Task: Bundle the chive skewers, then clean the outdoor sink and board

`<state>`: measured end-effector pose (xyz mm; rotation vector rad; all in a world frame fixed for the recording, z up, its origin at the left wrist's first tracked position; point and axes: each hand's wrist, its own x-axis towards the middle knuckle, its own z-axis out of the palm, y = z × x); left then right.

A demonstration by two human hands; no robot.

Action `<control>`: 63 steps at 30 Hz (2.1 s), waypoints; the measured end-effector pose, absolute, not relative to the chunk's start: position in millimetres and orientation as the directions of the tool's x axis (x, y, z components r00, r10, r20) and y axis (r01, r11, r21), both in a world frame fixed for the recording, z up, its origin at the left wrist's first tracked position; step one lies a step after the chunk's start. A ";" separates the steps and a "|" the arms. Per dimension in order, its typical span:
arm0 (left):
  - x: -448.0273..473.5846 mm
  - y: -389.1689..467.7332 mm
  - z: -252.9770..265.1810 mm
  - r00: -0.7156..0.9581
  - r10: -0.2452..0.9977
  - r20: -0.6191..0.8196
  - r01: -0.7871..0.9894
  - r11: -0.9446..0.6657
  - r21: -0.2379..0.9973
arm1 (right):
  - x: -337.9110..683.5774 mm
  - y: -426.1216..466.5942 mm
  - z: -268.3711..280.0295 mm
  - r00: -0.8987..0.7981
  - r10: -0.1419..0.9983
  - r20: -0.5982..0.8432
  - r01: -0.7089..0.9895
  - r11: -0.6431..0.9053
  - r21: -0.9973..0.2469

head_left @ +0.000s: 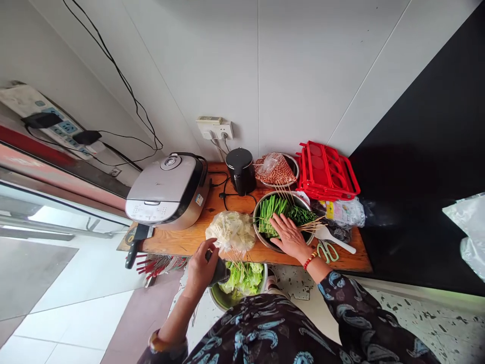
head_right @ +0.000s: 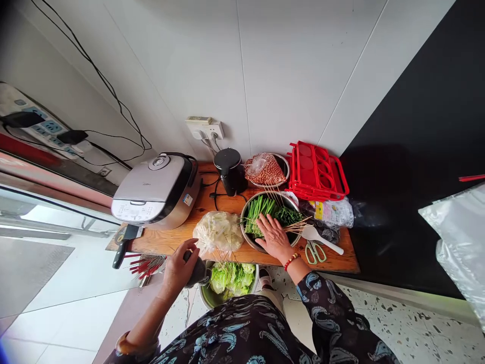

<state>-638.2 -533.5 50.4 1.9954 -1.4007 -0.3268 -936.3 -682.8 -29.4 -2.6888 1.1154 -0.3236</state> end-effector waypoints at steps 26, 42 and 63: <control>-789.1 -684.9 0.3 -0.109 -0.933 -0.344 -0.957 0.005 0.290 | -971.0 -858.5 -56.0 0.247 -0.969 -0.015 -0.568 -0.132 -0.812; -788.9 -673.7 -17.3 -0.053 -0.950 -0.309 -0.913 -0.079 0.399 | -928.5 -889.2 -41.3 0.498 -0.851 -0.168 -0.617 -0.212 -0.758; -787.9 -668.4 -19.1 -0.054 -0.959 -0.279 -0.911 -0.066 0.407 | -998.2 -865.0 -12.8 0.426 -0.904 -0.043 -0.451 -0.171 -0.876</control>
